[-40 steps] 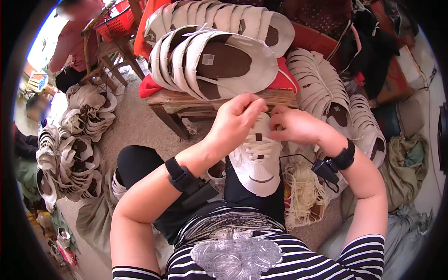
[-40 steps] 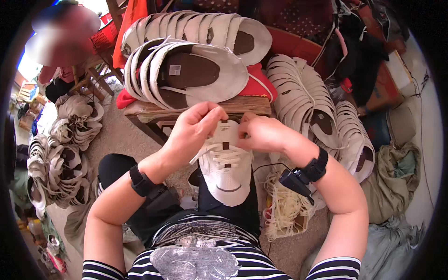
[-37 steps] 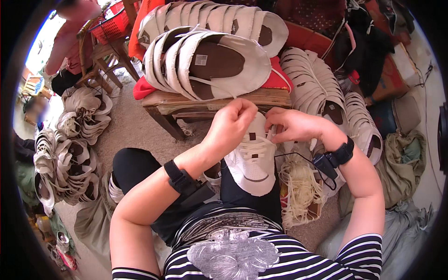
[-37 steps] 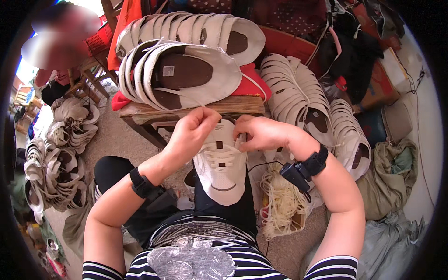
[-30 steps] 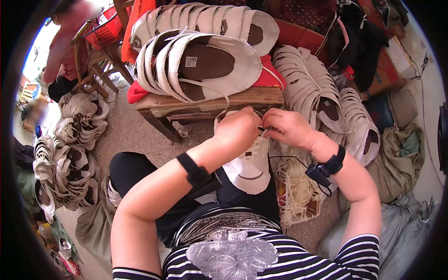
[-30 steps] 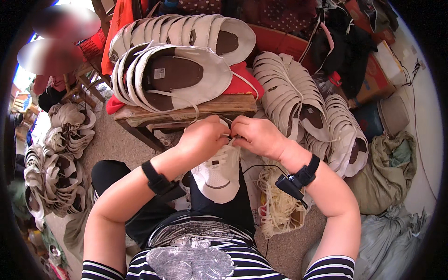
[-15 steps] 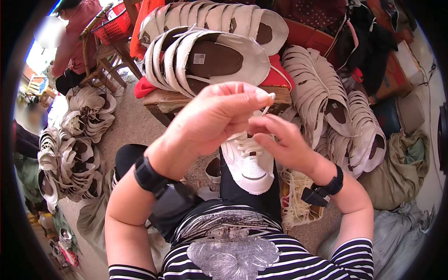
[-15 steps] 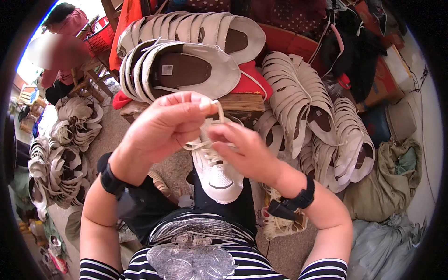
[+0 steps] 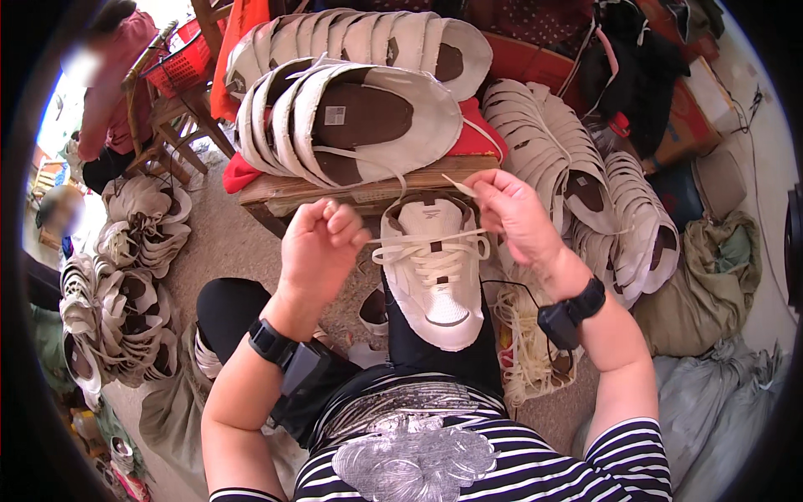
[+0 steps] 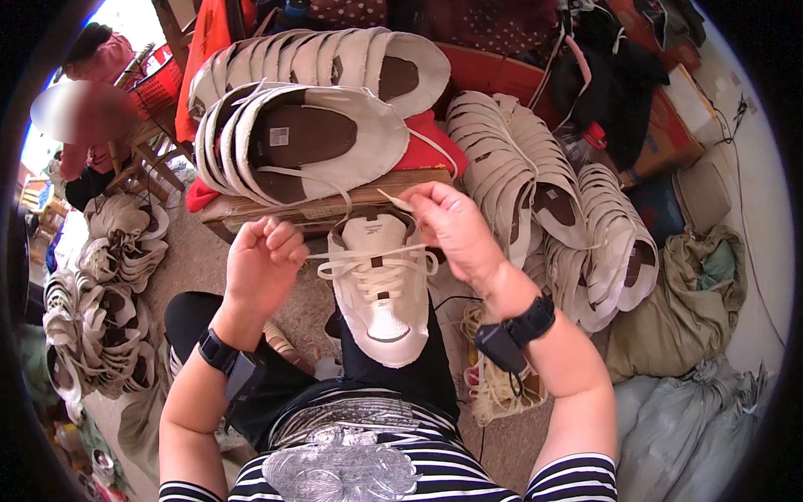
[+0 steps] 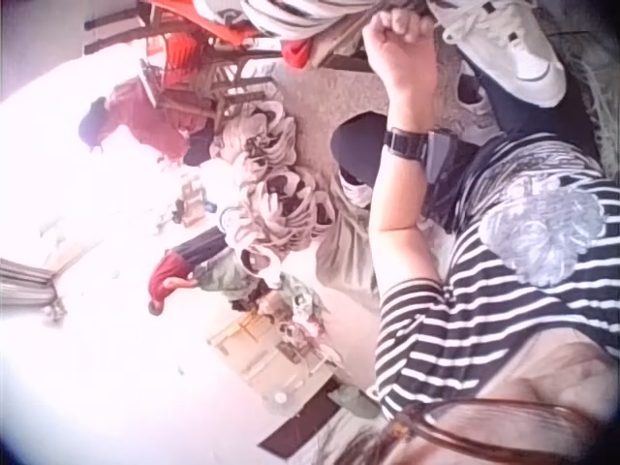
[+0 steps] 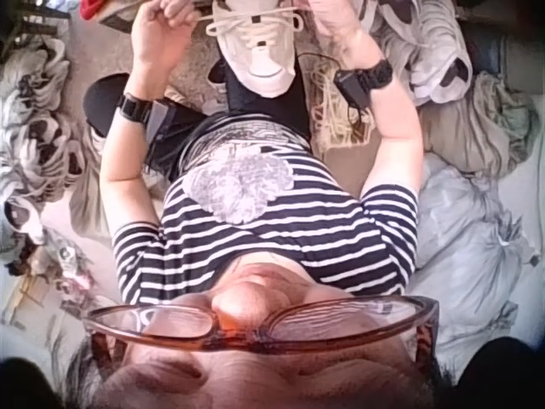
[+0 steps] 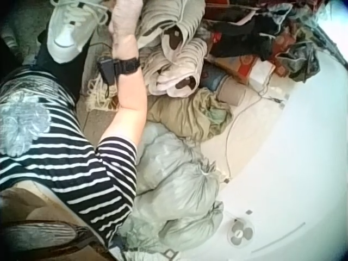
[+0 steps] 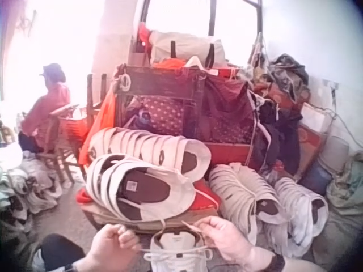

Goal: Insert and thread shoelaces through the eyelets of a shoe upper.

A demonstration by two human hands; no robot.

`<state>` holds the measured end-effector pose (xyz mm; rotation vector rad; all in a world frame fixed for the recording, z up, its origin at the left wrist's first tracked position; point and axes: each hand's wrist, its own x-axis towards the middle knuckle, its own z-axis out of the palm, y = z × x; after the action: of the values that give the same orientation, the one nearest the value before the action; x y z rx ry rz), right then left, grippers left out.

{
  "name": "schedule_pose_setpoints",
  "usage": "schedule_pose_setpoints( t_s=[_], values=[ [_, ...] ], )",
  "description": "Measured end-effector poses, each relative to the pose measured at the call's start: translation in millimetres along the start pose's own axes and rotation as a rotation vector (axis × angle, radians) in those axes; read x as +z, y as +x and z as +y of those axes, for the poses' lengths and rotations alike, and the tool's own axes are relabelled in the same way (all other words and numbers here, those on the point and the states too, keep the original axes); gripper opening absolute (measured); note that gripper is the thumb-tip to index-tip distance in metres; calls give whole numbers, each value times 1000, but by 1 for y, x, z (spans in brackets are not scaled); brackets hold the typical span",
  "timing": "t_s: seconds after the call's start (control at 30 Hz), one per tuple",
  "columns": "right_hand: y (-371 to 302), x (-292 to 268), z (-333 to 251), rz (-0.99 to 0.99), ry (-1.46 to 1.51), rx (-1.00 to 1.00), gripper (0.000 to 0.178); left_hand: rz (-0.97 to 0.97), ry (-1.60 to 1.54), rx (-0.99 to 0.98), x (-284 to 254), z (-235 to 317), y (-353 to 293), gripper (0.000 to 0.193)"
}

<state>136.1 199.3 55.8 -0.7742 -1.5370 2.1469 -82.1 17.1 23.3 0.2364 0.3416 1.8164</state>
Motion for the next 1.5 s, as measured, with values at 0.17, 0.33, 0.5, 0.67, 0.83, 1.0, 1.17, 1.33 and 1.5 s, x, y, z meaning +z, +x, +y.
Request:
schedule_pose_setpoints(
  t_s=[0.17,0.33,0.5,0.67,0.83,1.0,1.17,1.33,1.5],
  values=[
    [2,-37,25,143,-681,-194,19,377,841,176,-35,14,-9,24],
    [-13,-41,25,100,-734,-68,20,400,1211,83,-55,12,-15,27],
    [-15,-50,19,197,-1004,-300,17,251,1378,129,-49,-3,-8,15],
    [-25,-28,12,113,-674,-40,13,125,1288,70,-25,-23,-5,5],
    [-21,-24,27,90,-702,-134,9,89,1295,38,-23,-33,2,5],
    [-18,-13,20,82,-957,-397,4,89,1418,40,-14,-32,5,10],
    [-18,-4,15,86,-1368,-582,9,64,1362,-114,1,-24,14,23],
    [-15,6,18,-3,-1618,-766,11,-18,1330,-334,5,-11,29,32],
    [-9,7,11,-79,-1529,-688,15,-65,1349,-578,13,3,42,35]
  ],
)
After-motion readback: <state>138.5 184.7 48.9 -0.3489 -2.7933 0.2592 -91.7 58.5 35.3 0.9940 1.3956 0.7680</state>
